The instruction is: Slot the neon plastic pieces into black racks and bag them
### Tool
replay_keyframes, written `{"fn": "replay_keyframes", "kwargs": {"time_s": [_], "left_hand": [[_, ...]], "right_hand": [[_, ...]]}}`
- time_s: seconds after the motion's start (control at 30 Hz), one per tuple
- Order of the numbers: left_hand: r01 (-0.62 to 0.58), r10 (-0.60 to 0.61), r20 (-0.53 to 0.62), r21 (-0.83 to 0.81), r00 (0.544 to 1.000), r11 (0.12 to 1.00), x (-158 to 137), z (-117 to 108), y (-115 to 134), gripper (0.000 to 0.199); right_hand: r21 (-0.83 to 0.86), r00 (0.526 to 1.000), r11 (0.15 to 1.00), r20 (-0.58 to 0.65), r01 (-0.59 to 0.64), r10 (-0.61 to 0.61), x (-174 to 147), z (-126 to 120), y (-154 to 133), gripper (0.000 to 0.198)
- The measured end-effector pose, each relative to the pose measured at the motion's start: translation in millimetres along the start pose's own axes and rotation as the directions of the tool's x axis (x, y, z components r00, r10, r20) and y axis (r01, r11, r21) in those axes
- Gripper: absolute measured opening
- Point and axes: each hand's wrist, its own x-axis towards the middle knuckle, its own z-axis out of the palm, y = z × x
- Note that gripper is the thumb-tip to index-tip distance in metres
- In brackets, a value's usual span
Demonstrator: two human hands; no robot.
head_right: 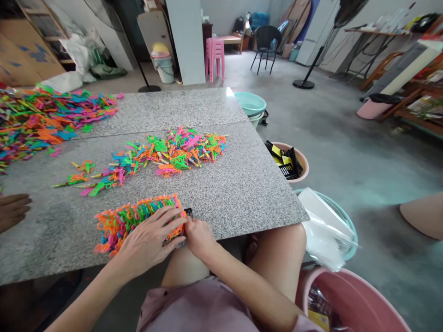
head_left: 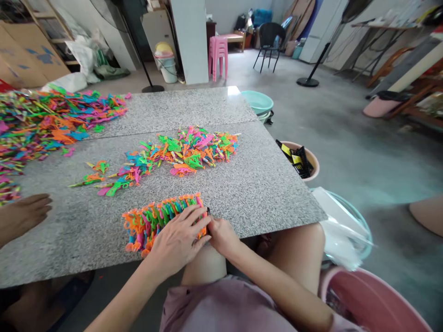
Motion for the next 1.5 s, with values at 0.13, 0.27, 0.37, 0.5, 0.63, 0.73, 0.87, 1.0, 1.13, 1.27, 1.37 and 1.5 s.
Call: {"fn": "replay_keyframes", "kwargs": {"time_s": [0.13, 0.27, 0.37, 0.5, 0.63, 0.73, 0.87, 1.0, 1.13, 1.27, 1.37, 1.5], "left_hand": [[-0.005, 0.007, -0.046, 0.046, 0.999, 0.999, 0.8, 3.5, 1.4, 0.023], [0.003, 0.002, -0.067, 0.072, 0.998, 0.997, 0.7, 6.1, 3.7, 0.021], [0.013, -0.008, -0.064, 0.076, 0.998, 0.997, -0.4, 7.2, 4.1, 0.022], [0.030, -0.028, -0.049, 0.056, 0.998, 0.998, -2.0, 7.9, 3.5, 0.024], [0.019, -0.017, -0.049, 0.036, 0.999, 0.999, -0.8, 6.9, 4.1, 0.021], [0.012, -0.010, -0.052, 0.038, 0.999, 0.999, 0.8, 5.3, 3.8, 0.020], [-0.013, 0.020, -0.093, 0.072, 0.995, 0.997, 0.9, 5.5, 1.6, 0.022], [-0.031, 0.042, -0.118, 0.089, 0.992, 0.996, -0.9, 7.8, -0.5, 0.027], [-0.023, 0.030, -0.104, 0.061, 0.994, 0.998, -1.7, 7.8, -1.7, 0.026], [-0.040, 0.043, -0.089, 0.034, 0.995, 0.999, -3.4, 4.5, -5.0, 0.027], [-0.049, 0.051, -0.060, 0.033, 0.997, 0.998, -6.2, 1.8, -7.4, 0.028], [-0.040, 0.042, -0.040, 0.052, 0.998, 0.998, -8.6, 1.1, -8.4, 0.028]], "right_hand": [[0.059, 0.994, 0.995, 0.074, 0.082, -0.086, 38.3, -41.4, 26.9, 0.018], [-0.119, 0.955, 0.993, -0.292, 0.012, -0.047, 119.2, -66.0, 22.0, 0.030], [-0.264, 0.949, 0.962, -0.283, 0.063, -0.140, 174.2, -57.2, 0.8, 0.037], [-0.237, 0.954, 0.966, -0.249, 0.108, -0.168, 188.3, -49.5, -2.5, 0.032], [-0.037, 0.931, 0.990, -0.337, 0.134, -0.139, 146.0, -84.7, 46.8, 0.030], [0.006, 0.999, 0.999, -0.043, 0.032, -0.032, 112.4, -121.4, 93.1, 0.022], [-0.146, 0.965, 0.989, 0.254, -0.021, 0.058, 78.7, -129.7, 121.9, 0.015], [-0.152, 0.961, 0.985, -0.273, -0.085, 0.041, 45.6, -96.7, 119.5, 0.024], [-0.031, 0.913, 0.944, -0.267, -0.329, 0.309, 18.1, -69.9, 114.3, 0.027], [0.316, 0.944, 0.900, -0.033, -0.301, 0.327, 17.2, -59.6, 99.5, 0.021], [0.570, 0.970, 0.815, -0.129, -0.098, 0.207, 30.2, -44.1, 76.2, 0.014], [0.605, 0.959, 0.788, -0.276, 0.115, 0.072, 50.7, -12.5, 46.1, 0.016]]}}
